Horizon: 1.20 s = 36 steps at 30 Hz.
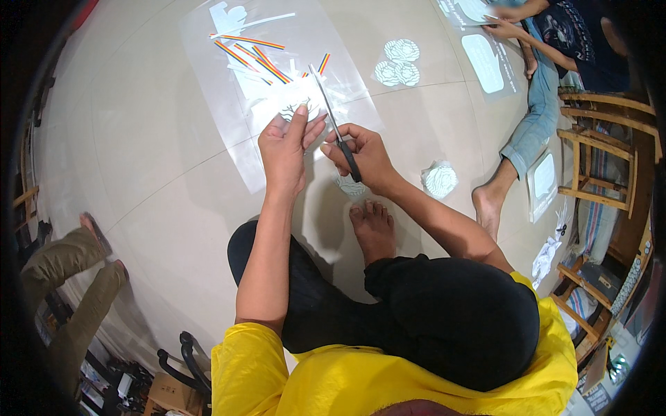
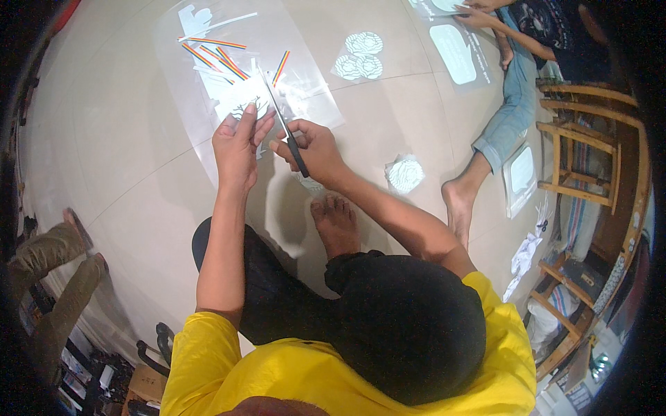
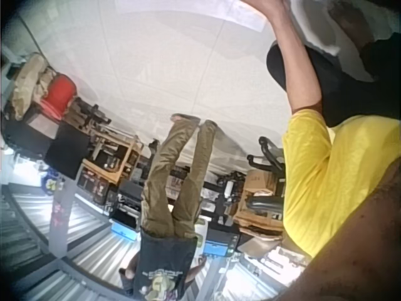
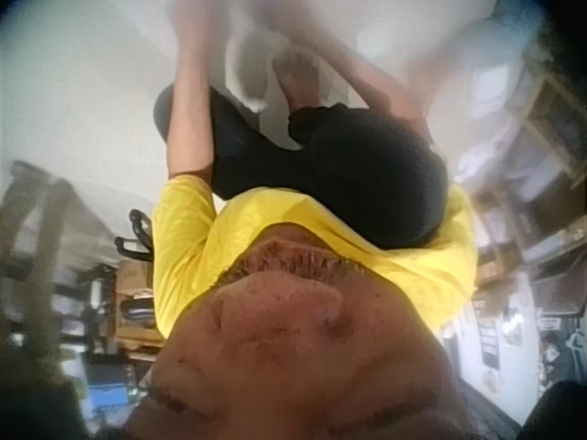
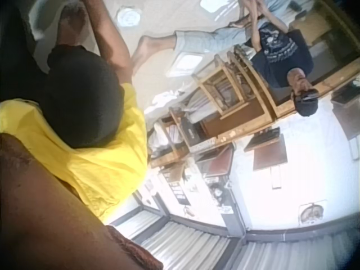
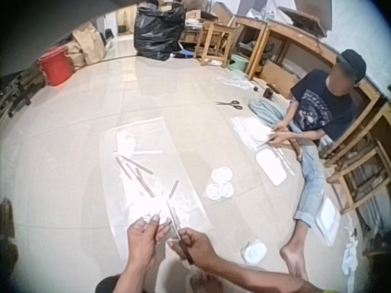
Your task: The person sits on the floor and uses scissors to cut a white paper sheet with a printed pattern into smaller pieces. The person holds the paper with one hand and cuts with the other, repeatedly trimming the edges.
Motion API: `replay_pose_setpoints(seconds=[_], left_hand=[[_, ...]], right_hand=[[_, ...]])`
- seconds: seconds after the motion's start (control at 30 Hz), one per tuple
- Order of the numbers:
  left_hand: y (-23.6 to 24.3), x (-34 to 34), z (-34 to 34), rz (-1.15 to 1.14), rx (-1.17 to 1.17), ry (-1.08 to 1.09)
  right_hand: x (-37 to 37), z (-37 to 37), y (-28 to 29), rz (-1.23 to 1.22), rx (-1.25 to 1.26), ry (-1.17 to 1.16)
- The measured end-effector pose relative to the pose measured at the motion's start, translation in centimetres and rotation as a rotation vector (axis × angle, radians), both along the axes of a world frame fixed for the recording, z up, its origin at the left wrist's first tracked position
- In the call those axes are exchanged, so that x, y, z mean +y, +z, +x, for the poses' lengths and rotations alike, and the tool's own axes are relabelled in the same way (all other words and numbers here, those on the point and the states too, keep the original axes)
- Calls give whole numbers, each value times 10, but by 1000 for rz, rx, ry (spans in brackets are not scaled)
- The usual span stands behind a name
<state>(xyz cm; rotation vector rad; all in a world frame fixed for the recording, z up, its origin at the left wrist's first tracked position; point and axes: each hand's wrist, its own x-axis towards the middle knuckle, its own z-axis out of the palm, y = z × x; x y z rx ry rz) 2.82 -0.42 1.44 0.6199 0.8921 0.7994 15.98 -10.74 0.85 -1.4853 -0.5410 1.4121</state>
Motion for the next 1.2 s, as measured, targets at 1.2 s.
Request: replay_pose_setpoints(seconds=[1.2], left_hand=[[-2, -12, -3, 98, 243, -521]], right_hand=[[25, 73, 19, 160, -159, -55]])
